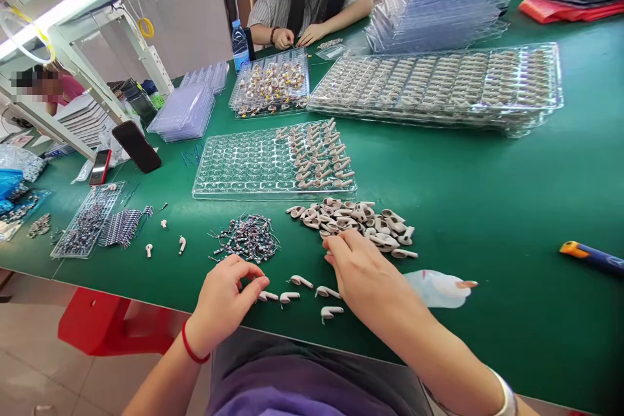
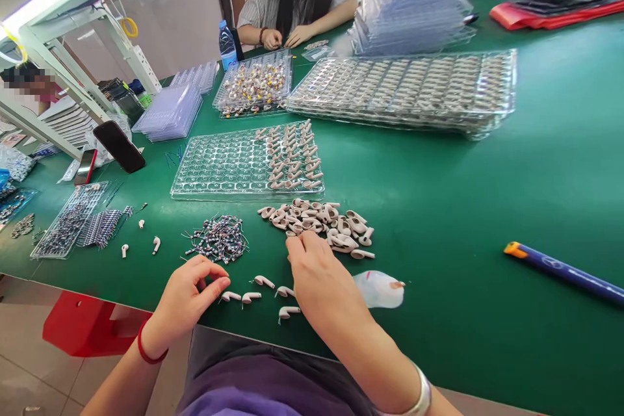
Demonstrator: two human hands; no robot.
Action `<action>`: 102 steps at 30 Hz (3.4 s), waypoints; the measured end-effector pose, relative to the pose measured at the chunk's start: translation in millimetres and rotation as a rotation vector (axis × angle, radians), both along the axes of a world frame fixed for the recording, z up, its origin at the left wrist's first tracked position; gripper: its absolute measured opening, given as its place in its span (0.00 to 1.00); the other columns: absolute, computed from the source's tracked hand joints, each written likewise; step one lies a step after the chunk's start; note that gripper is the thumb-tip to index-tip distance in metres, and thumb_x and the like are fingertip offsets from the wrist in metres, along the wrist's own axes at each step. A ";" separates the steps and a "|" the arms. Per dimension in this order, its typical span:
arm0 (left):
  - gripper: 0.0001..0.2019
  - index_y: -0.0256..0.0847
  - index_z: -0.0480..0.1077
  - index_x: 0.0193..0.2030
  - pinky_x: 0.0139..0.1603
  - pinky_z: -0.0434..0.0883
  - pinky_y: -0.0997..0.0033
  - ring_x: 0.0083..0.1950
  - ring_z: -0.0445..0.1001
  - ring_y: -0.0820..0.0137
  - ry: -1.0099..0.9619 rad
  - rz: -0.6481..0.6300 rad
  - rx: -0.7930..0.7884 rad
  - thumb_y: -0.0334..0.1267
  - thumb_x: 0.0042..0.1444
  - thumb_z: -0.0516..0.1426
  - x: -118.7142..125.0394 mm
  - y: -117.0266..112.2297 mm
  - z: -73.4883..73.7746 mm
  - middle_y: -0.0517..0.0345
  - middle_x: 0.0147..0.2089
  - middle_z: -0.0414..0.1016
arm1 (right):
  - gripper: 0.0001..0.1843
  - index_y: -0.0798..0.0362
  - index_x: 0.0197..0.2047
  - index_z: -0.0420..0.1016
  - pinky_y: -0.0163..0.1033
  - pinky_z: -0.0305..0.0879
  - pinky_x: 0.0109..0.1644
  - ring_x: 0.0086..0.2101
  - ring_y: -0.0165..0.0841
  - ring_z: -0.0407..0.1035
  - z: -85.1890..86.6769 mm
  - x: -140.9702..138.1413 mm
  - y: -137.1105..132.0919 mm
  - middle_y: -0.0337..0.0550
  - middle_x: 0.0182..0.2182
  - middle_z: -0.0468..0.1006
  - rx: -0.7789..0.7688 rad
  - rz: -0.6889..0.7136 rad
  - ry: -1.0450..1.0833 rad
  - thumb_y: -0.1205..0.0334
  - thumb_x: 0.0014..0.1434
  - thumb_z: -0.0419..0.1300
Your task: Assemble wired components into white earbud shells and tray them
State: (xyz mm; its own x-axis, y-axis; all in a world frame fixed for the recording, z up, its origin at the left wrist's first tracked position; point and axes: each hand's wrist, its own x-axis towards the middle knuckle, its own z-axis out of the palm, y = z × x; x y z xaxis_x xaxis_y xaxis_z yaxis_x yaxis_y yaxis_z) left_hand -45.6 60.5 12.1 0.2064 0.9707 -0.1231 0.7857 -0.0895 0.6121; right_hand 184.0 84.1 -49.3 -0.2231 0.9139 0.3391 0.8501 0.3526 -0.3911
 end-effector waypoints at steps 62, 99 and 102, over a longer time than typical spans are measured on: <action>0.11 0.41 0.80 0.38 0.45 0.73 0.67 0.43 0.74 0.66 -0.596 0.184 -0.096 0.33 0.55 0.55 -19.1 5.1 -12.9 0.52 0.44 0.75 | 0.16 0.55 0.54 0.70 0.48 0.71 0.49 0.46 0.37 0.71 34.5 -76.1 82.9 0.48 0.51 0.73 -0.342 0.155 -0.192 0.57 0.66 0.59; 0.14 0.39 0.79 0.37 0.38 0.75 0.75 0.33 0.77 0.73 -1.088 0.400 -0.305 0.38 0.42 0.72 25.2 -27.7 -12.7 0.57 0.32 0.82 | 0.22 0.53 0.33 0.77 0.33 0.74 0.31 0.28 0.34 0.76 41.9 -19.1 -28.5 0.44 0.28 0.81 -0.510 0.190 0.970 0.41 0.56 0.61; 0.15 0.39 0.80 0.39 0.38 0.75 0.74 0.34 0.77 0.72 -1.114 0.412 -0.323 0.37 0.42 0.72 31.2 -35.3 -12.8 0.56 0.32 0.81 | 0.18 0.52 0.31 0.78 0.31 0.74 0.31 0.27 0.32 0.76 42.2 -17.4 -43.9 0.43 0.27 0.81 -0.566 0.164 1.126 0.45 0.53 0.66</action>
State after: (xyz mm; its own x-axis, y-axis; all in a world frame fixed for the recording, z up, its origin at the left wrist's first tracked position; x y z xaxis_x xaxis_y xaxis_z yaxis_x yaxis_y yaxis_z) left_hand -14.4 25.2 -0.7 0.0379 0.9460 -0.3218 -0.2460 0.3210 0.9146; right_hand 166.6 40.2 -7.0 -0.1907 0.9816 -0.0135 -0.0870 -0.0306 -0.9957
